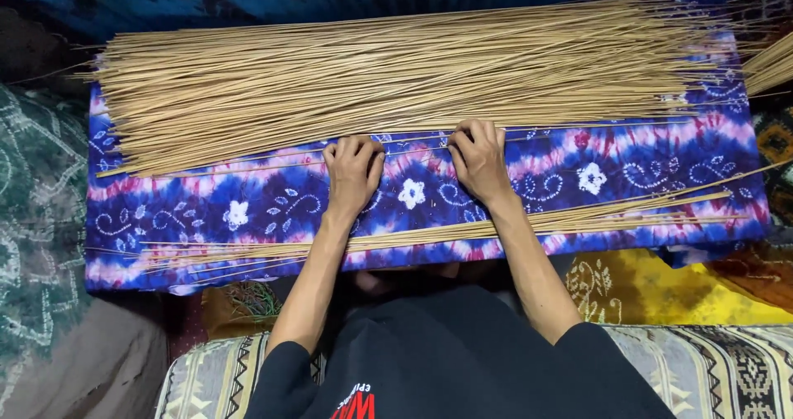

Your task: Sorting and aligning thin bamboo sticks on a patterned cloth surface.

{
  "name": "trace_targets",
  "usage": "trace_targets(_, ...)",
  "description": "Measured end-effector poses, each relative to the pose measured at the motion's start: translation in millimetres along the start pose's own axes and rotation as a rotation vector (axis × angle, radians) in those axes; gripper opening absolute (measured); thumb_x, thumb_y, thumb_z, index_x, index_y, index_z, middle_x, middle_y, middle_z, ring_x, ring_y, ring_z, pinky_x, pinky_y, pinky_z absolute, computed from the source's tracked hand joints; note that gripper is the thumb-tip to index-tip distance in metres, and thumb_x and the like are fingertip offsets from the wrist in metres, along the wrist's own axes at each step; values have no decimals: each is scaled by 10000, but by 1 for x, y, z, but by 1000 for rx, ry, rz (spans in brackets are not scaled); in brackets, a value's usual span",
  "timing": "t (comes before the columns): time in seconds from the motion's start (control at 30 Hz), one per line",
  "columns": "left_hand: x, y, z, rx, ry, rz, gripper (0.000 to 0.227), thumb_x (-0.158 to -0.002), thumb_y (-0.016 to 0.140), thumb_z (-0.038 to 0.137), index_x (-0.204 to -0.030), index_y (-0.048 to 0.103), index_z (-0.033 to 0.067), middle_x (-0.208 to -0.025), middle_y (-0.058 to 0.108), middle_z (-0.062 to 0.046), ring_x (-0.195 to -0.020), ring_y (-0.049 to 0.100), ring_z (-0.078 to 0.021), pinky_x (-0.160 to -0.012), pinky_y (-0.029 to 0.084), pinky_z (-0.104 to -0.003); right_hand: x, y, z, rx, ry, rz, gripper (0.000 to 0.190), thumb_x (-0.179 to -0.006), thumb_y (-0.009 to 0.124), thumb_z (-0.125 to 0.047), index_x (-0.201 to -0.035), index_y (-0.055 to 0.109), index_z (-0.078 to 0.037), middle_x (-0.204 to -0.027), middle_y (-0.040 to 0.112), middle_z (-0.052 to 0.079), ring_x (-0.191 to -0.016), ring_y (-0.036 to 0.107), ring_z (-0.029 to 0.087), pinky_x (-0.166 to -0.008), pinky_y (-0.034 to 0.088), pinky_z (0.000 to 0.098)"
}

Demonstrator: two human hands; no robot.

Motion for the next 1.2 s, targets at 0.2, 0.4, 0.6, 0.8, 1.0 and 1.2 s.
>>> trace_targets(0.2,0,-7,6,34,14,12,82,-929,733,216,-1006,703,221,-1000,649,17,-1009,608,-196,-985,335,-427,-7,-21,-12,-4,-17,61,45,-980,657,-135,-975,612,-133,-1096,595,66,-1079,567,311,-943,351,449)
trace_targets(0.4,-10,-22,21,37,57,40,105,-972,690,172,-1069,695,212,-946,675,4,-932,660,-193,-953,388,-389,2,-56,-12,44,-10,366,43,-1007,685,-160,-1025,675,-122,-1116,629,60,-1094,605,293,-995,360,456)
trace_targets(0.6,-59,-77,69,133,202,136,90,-1035,629,98,-1099,675,140,-891,645,-43,-838,684,-282,-713,522,-376,13,-96,-70,-71,-63,658,44,-963,701,-80,-995,728,-69,-1027,669,82,-968,652,294,-924,429,440)
trace_targets(0.8,-100,-103,126,499,243,125,186,-1027,600,12,-1190,675,65,-983,683,-118,-913,704,-355,-794,566,-413,-33,-55,-109,-863,190,287,342,-937,653,75,-1275,656,22,-1187,671,233,-1131,658,414,-940,526,510)
trace_targets(1.0,-149,-201,224,702,432,167,150,-1122,480,9,-1206,602,29,-1080,654,-126,-722,581,-169,-694,525,-311,-58,-22,-180,-1191,135,-98,403,-1026,540,-105,-1423,560,-42,-1499,568,137,-1436,517,275,-1262,370,429)
trace_targets(1.2,-159,-233,125,1334,275,681,277,-1233,657,123,-1496,682,207,-1122,709,-293,-756,600,-403,-672,561,-486,-46,-77,-148,-610,237,653,169,-984,587,-211,-1101,548,-95,-1172,558,107,-1145,541,259,-1075,437,379)
Point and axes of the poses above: each hand's wrist, its own x-axis away from the middle knuckle, its own y-axis out of the palm, z = x × y, the point moved 9 cm from there along -x, towards the middle knuckle
